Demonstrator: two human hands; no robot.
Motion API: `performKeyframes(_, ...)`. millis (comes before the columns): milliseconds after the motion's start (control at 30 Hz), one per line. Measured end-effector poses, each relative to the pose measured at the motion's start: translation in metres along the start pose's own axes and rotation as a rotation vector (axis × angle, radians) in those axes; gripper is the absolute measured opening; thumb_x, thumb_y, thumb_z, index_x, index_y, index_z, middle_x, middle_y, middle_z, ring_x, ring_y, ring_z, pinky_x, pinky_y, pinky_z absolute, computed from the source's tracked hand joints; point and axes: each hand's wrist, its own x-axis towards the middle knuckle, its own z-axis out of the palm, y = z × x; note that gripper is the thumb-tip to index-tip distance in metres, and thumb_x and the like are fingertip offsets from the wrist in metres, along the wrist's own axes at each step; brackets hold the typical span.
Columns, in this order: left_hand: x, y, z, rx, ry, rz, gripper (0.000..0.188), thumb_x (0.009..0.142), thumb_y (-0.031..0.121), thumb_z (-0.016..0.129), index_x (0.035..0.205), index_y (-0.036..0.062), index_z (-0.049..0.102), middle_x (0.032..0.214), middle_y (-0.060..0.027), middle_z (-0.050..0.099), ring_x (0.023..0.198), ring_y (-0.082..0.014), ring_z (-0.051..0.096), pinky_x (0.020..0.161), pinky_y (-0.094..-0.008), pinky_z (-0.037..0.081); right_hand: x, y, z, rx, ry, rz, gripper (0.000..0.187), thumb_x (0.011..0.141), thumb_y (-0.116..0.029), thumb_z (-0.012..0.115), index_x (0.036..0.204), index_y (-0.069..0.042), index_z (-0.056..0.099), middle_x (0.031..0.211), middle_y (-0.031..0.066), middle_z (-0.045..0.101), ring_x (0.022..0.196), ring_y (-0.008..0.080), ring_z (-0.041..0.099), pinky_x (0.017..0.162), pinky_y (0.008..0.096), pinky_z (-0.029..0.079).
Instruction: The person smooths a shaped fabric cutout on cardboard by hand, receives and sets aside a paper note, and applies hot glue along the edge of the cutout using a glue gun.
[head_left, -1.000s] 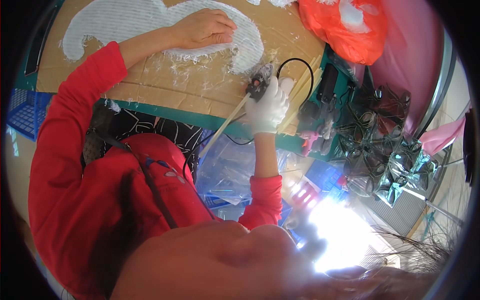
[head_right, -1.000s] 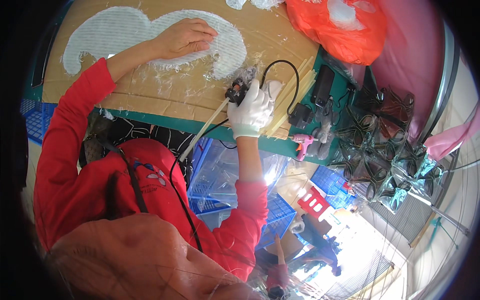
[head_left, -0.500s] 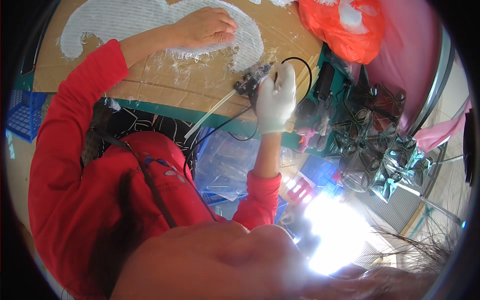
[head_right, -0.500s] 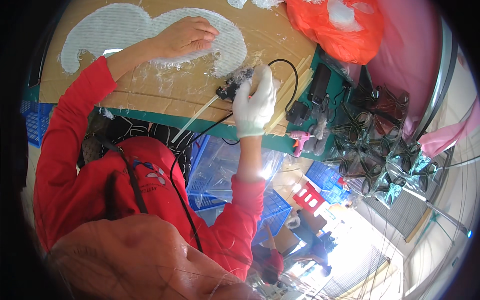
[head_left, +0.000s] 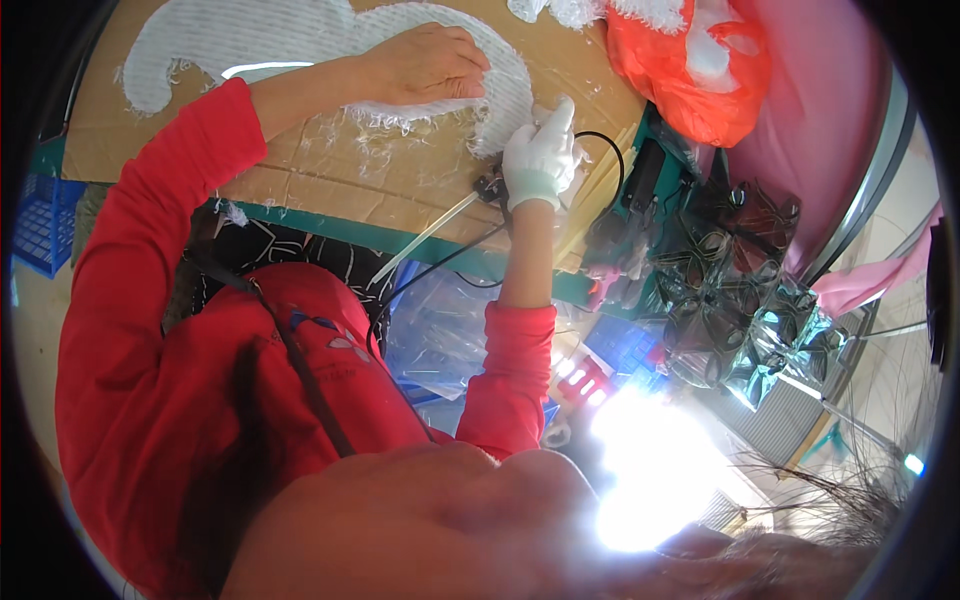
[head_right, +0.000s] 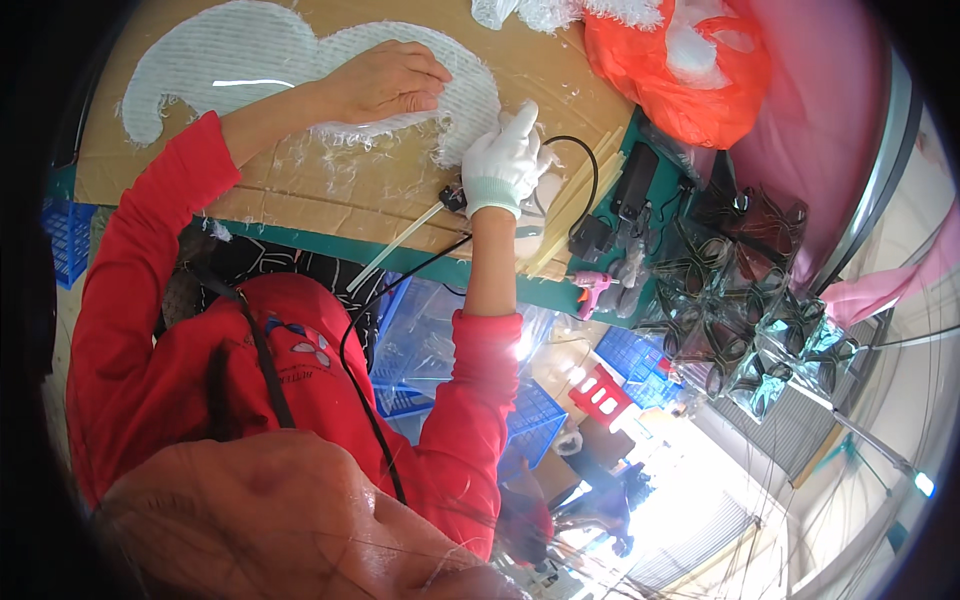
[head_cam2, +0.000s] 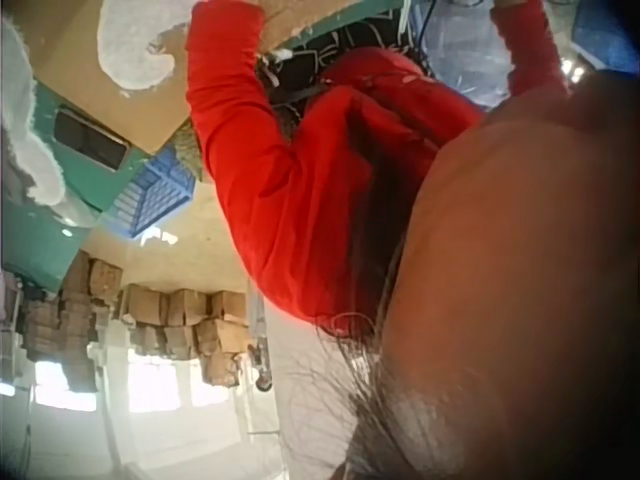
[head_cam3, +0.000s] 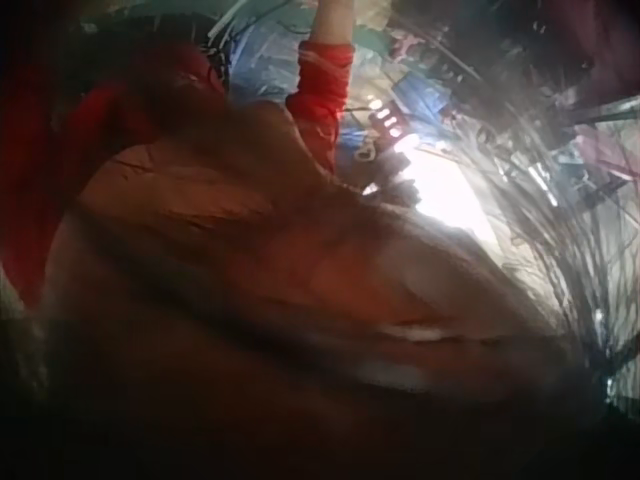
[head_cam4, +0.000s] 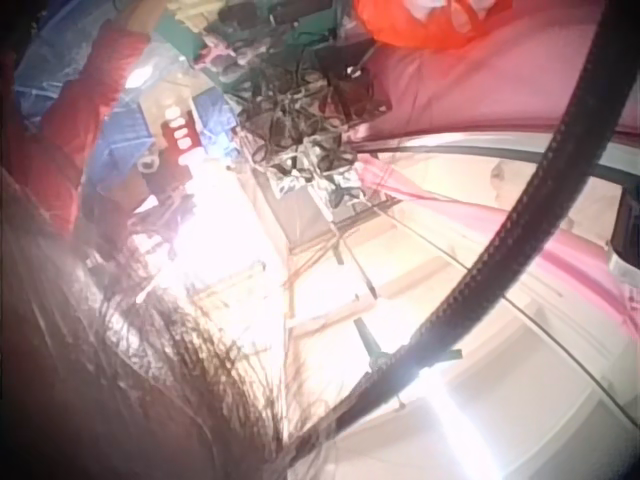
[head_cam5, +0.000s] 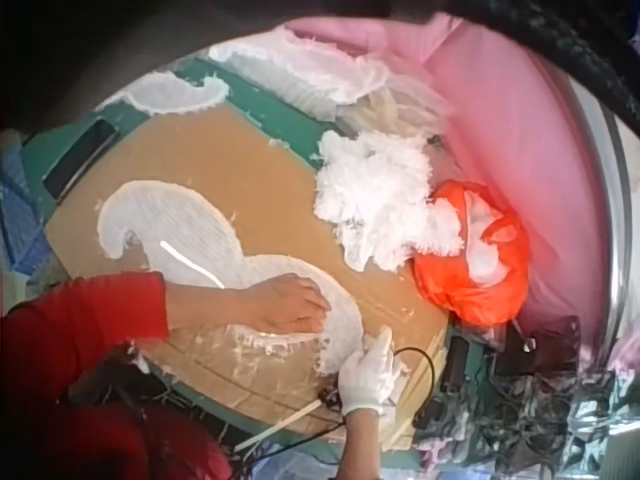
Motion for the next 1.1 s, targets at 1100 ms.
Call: performKeyframes(1100, 0.001, -0.001, 0.003, -0.028, -0.018, -0.022, 0.037, 0.093, 0.038, 0.048, 0.1, 0.0062, 0.066, 0.116, -0.0043, 0.06, 0.114, -0.0229, 0.048, 0.098, -0.0375, 0.035, -0.002, 0.009, 0.004, -0.008, 0.028, -0.157, 0.042, 0.082, -0.012, 0.049, 0.123, -0.004, 0.046, 0.107, 0.0183, 0.061, 0.096, 0.0372, 0.056, 0.087, 0.0468, 0.041)
